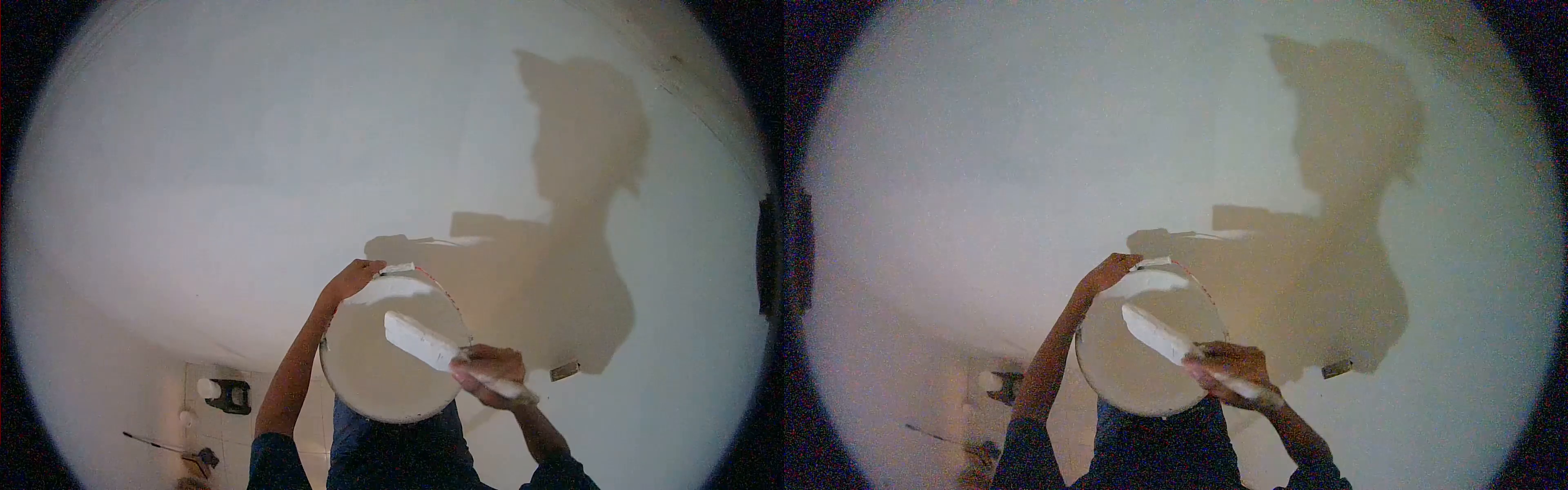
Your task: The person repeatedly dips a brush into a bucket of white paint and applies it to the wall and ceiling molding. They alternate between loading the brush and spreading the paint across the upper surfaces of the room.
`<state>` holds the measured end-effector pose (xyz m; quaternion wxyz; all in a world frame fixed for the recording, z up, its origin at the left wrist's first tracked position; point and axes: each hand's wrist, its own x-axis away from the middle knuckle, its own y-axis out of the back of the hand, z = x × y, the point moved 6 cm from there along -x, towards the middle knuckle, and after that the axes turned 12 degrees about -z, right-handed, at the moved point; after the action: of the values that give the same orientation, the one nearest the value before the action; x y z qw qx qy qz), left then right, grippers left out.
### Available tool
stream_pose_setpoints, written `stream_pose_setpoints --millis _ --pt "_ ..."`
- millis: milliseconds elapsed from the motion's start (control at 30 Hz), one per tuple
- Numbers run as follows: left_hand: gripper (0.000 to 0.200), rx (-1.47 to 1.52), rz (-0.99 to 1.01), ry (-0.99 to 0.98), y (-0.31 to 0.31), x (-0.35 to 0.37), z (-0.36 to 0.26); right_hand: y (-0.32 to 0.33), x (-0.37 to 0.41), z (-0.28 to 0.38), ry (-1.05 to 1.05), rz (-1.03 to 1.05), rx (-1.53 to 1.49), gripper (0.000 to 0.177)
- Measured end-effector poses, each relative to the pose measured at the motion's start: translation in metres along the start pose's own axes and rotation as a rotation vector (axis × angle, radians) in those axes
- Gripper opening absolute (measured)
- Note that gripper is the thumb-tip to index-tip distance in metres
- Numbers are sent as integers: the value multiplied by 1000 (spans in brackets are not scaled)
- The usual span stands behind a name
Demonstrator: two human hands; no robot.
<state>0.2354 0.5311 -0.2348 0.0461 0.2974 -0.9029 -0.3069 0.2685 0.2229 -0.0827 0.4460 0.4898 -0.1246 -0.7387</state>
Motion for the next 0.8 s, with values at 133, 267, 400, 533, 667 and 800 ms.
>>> stream_pose_setpoints --millis 133,267,400,533,667,800 --pt "45 -35 -31 -90 -11 -10 32 43 -13 -13 -11 -315 -76 30" --pt "48 136 61 270 9 16 -28 81 -41 -9 -108 -302 141 44" --pt "58 121 -66 88 -16 -18 50 95 -77 -2 -55 -284 344 52" --pt "42 102 29 117 -1 5 0 95 -88 6 -39 -347 107 47" --pt "44 12 33 80 3 4 -9 98 -78 6 -91 -377 107 46" --pt "48 39 9 100 3 4 -8 91 -63 -14 -249 -581 -266 46"
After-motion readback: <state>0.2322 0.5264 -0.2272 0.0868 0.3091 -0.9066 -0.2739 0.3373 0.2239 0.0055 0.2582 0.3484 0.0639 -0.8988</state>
